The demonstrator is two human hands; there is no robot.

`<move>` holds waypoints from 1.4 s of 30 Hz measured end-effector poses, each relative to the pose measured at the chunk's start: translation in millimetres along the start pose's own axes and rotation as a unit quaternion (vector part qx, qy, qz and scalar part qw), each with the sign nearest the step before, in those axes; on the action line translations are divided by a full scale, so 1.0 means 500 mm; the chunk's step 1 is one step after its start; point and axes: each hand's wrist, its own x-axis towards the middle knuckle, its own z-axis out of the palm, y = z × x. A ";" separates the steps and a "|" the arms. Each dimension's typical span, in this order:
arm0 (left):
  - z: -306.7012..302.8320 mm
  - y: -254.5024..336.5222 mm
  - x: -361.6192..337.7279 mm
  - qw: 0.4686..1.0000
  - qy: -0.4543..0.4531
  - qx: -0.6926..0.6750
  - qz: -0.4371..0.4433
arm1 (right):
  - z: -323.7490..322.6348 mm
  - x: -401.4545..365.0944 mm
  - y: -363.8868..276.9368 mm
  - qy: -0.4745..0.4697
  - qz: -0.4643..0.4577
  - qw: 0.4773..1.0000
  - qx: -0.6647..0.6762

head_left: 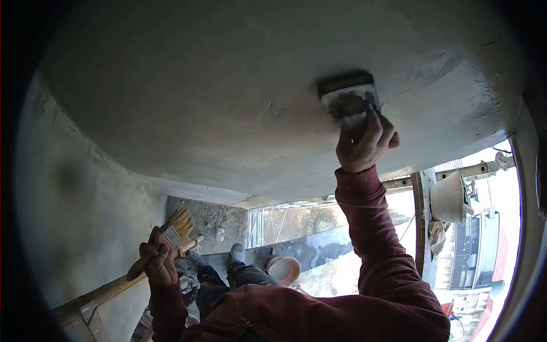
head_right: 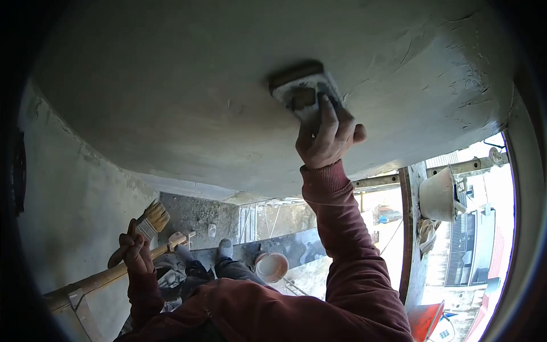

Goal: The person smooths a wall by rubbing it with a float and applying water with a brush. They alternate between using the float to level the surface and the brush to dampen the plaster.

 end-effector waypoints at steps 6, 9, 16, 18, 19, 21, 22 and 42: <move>0.063 -0.051 0.013 0.999 -0.023 -0.042 0.001 | 0.063 -0.002 -0.145 0.001 0.022 0.995 0.096; 0.074 -0.045 0.014 0.998 -0.032 -0.058 -0.001 | 0.074 -0.162 -0.135 -0.183 -0.104 0.971 0.116; -0.031 0.014 -0.006 0.999 -0.006 -0.027 0.023 | -0.025 0.207 -0.028 0.072 0.019 0.995 0.069; -0.010 0.021 -0.012 0.999 0.017 -0.033 0.035 | -0.005 0.240 -0.013 0.140 0.032 0.988 0.065; -0.007 0.021 -0.012 0.998 0.006 -0.040 0.042 | 0.012 0.216 -0.017 0.157 0.086 0.982 0.068; -0.001 0.022 -0.011 0.997 -0.005 -0.049 0.057 | 0.030 0.127 -0.050 0.116 0.144 0.982 0.049; 0.004 0.019 -0.008 0.997 -0.001 -0.060 0.050 | 0.053 0.047 -0.066 0.109 0.128 0.984 0.053; 0.091 0.020 -0.015 0.962 -0.242 0.067 0.107 | 0.006 0.246 -0.285 0.063 0.217 0.902 0.367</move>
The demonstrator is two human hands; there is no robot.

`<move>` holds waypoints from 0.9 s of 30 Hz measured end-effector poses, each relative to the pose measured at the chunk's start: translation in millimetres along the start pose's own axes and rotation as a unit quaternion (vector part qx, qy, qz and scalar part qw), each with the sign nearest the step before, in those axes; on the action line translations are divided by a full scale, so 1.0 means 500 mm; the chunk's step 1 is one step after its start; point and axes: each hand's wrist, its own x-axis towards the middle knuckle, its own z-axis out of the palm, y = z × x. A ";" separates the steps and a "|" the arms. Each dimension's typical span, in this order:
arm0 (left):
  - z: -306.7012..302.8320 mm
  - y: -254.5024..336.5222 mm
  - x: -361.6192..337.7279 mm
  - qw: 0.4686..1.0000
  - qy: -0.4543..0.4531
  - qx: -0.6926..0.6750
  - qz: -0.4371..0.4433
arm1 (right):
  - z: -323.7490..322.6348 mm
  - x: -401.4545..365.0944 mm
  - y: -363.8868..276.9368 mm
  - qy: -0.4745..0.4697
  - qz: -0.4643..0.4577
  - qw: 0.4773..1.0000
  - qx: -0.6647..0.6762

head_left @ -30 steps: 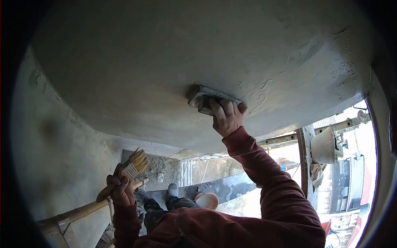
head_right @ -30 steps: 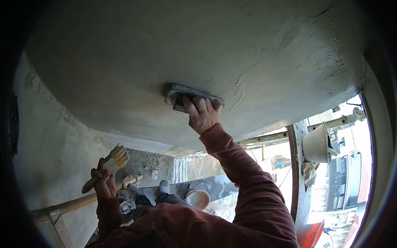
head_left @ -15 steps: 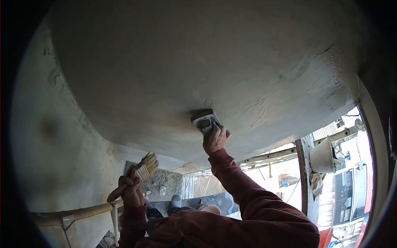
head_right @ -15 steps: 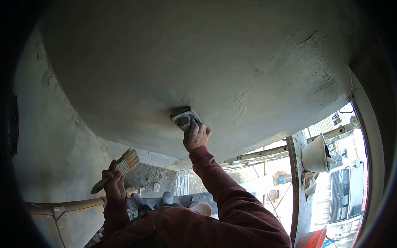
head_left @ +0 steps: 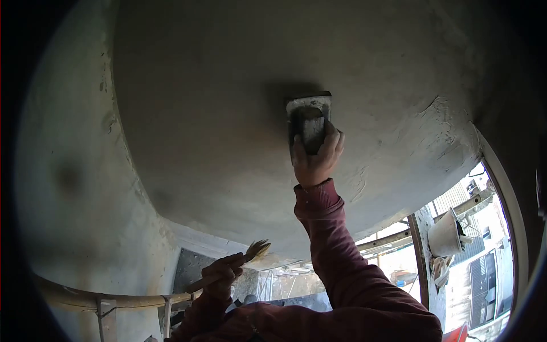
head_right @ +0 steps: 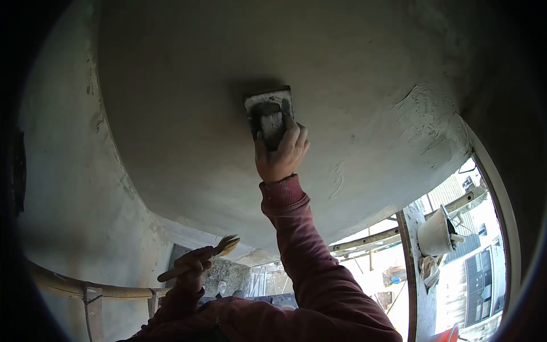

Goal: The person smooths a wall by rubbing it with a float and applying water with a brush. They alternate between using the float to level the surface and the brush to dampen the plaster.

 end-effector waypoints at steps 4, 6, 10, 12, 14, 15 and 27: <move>-0.041 0.015 0.017 0.997 0.053 -0.015 0.062 | 0.069 -0.061 0.047 -0.041 -0.177 0.964 -0.194; -0.083 0.040 0.008 0.994 0.099 0.018 0.032 | 0.037 -0.087 0.078 -0.236 -0.320 0.884 -0.244; -0.206 0.055 -0.011 0.987 0.154 0.031 0.024 | -0.029 0.071 0.034 -0.133 -0.291 0.902 -0.291; -0.181 0.071 0.000 0.978 0.200 0.064 0.001 | 0.006 0.112 0.026 -0.062 -0.281 0.908 -0.303; -0.163 0.059 0.020 0.975 0.221 -0.012 0.008 | 0.057 0.097 0.019 0.095 -0.209 0.948 -0.222; -0.137 0.059 0.034 0.975 0.218 -0.041 -0.007 | 0.076 0.054 0.012 0.012 -0.218 0.948 -0.231; -0.166 0.079 0.040 0.971 0.232 -0.048 -0.020 | 0.020 0.152 0.007 0.071 -0.233 0.928 -0.283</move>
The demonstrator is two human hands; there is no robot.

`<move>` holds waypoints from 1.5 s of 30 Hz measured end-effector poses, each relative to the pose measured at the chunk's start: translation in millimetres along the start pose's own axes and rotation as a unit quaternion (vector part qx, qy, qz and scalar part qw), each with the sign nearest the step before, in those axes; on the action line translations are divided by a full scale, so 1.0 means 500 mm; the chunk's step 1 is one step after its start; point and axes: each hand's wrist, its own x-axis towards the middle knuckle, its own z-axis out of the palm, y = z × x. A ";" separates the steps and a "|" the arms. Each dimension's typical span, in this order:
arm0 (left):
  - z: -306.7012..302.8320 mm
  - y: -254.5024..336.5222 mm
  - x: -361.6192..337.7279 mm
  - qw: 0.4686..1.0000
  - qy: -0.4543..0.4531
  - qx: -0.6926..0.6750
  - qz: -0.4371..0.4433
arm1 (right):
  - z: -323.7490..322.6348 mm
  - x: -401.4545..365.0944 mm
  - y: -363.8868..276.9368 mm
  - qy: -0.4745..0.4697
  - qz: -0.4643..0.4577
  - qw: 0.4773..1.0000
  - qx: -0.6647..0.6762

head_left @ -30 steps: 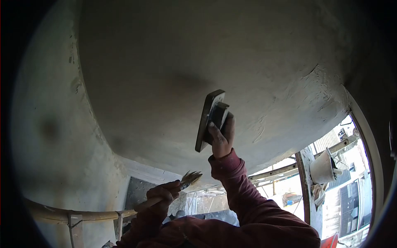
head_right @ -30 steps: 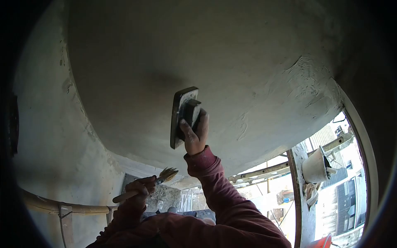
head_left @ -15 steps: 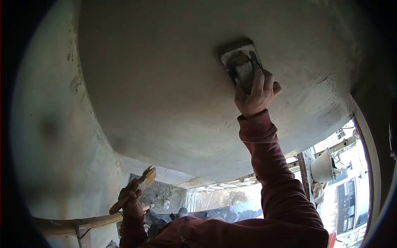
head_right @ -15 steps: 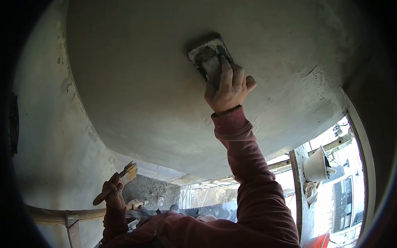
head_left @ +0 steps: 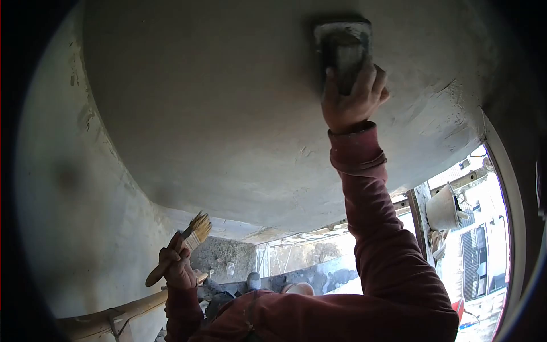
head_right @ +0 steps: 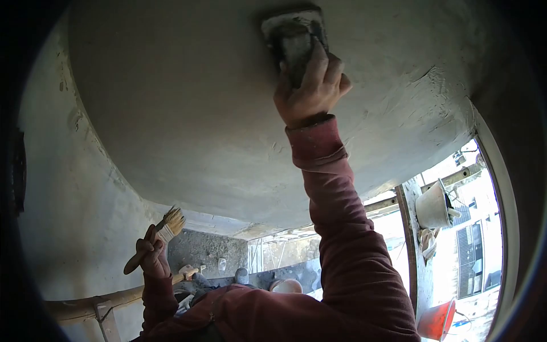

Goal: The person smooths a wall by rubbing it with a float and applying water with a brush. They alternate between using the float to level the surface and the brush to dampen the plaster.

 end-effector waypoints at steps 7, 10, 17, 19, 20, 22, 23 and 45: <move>-0.004 0.040 0.018 0.994 -0.088 -0.040 0.045 | -0.095 -0.146 0.053 -0.234 -0.113 0.965 0.022; 0.014 0.046 0.014 0.999 -0.028 -0.043 0.015 | -0.067 -0.169 0.022 -0.192 -0.075 0.976 0.065; 0.022 0.041 0.019 0.996 -0.070 -0.059 0.021 | -0.092 -0.170 0.046 -0.258 -0.117 0.958 0.037; 0.034 0.030 0.018 0.996 -0.077 -0.053 0.005 | -0.060 -0.173 -0.007 -0.218 -0.058 0.971 0.075; 0.042 0.015 0.023 0.996 -0.080 -0.038 0.009 | -0.049 -0.196 -0.018 -0.253 -0.136 0.954 0.091; 0.071 0.003 0.026 0.993 -0.096 -0.070 0.001 | -0.043 -0.224 0.006 -0.280 -0.210 0.932 0.093; 0.074 0.002 0.033 0.991 -0.107 -0.074 0.007 | -0.042 -0.205 0.012 -0.301 -0.277 0.905 0.116; -0.008 0.030 -0.040 0.995 -0.053 -0.088 0.005 | 0.056 -0.155 -0.174 -0.260 -0.160 0.950 0.060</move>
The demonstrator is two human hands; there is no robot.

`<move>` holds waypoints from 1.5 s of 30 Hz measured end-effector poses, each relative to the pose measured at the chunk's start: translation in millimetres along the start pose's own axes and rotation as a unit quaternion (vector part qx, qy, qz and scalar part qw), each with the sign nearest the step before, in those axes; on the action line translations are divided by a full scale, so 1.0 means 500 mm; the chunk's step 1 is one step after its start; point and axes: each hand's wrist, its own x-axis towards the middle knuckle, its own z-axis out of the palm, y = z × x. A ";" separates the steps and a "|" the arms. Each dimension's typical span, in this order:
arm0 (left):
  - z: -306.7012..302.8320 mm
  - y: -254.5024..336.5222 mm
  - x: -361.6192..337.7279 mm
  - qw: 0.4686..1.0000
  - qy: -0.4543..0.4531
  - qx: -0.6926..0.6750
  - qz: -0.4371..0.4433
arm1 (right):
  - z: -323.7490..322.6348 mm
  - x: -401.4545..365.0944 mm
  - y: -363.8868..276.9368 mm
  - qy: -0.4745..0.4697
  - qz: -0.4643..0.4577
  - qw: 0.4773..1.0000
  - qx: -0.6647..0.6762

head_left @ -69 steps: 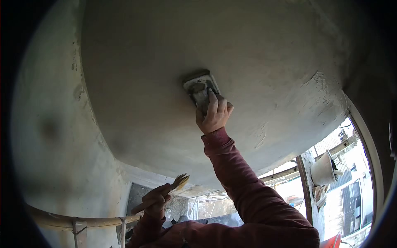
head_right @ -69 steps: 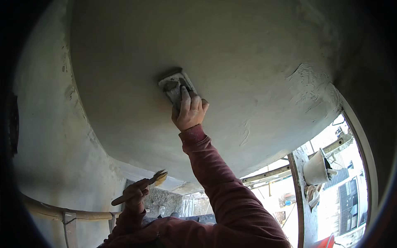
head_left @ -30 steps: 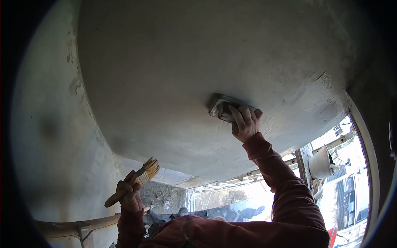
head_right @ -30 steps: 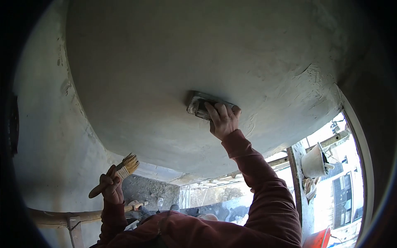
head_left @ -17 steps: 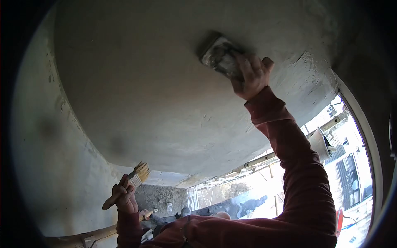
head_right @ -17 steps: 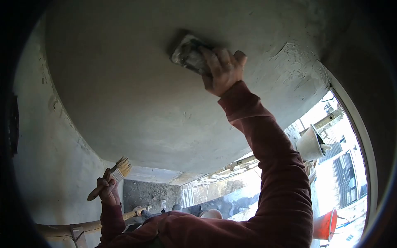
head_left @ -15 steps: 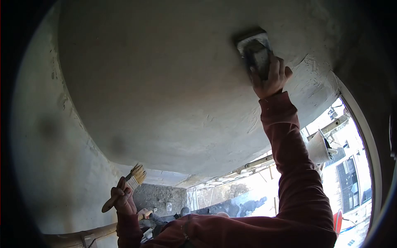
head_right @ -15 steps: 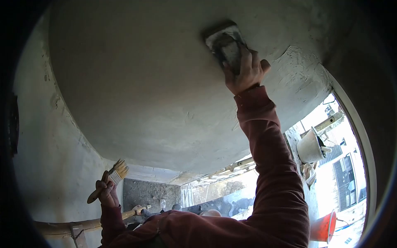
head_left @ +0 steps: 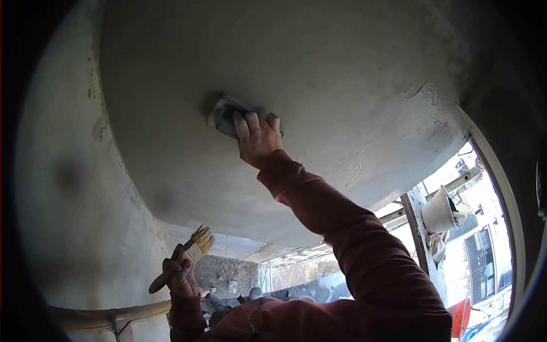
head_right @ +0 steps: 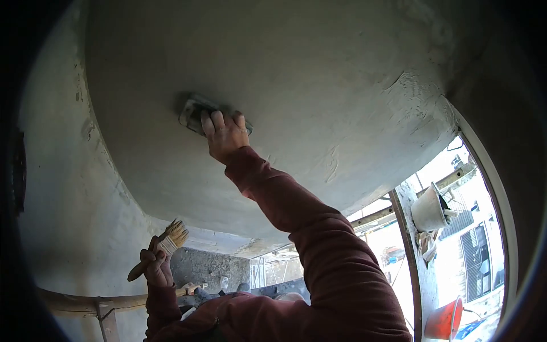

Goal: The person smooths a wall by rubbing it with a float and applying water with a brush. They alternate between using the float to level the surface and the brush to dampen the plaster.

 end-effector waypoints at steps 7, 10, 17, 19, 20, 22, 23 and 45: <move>-0.007 0.040 -0.029 0.999 0.017 -0.022 0.029 | -0.188 0.085 0.255 0.228 0.112 0.966 -0.056; 0.012 0.025 -0.019 0.999 0.034 -0.020 0.007 | -0.147 0.165 0.193 0.306 0.213 0.927 -0.033; 0.023 -0.010 0.006 0.997 -0.064 -0.040 0.004 | 0.023 -0.163 0.036 -0.079 -0.151 0.984 0.048; -0.015 0.023 -0.015 0.999 -0.025 -0.024 0.007 | -0.037 -0.180 0.127 -0.100 -0.142 0.984 0.031; -0.044 0.035 -0.027 1.000 0.019 0.001 0.006 | -0.089 -0.154 0.178 -0.060 -0.134 0.989 0.012; -0.143 0.055 -0.054 0.998 0.044 0.037 -0.008 | -0.212 -0.077 0.268 0.011 -0.055 0.998 -0.037; -0.158 0.069 -0.070 0.995 0.085 0.048 -0.012 | -0.259 -0.051 0.307 0.034 0.028 0.996 -0.079; -0.142 -0.180 -0.052 0.938 -0.067 0.008 -0.340 | -0.141 -0.293 -0.268 -0.323 0.248 0.383 0.829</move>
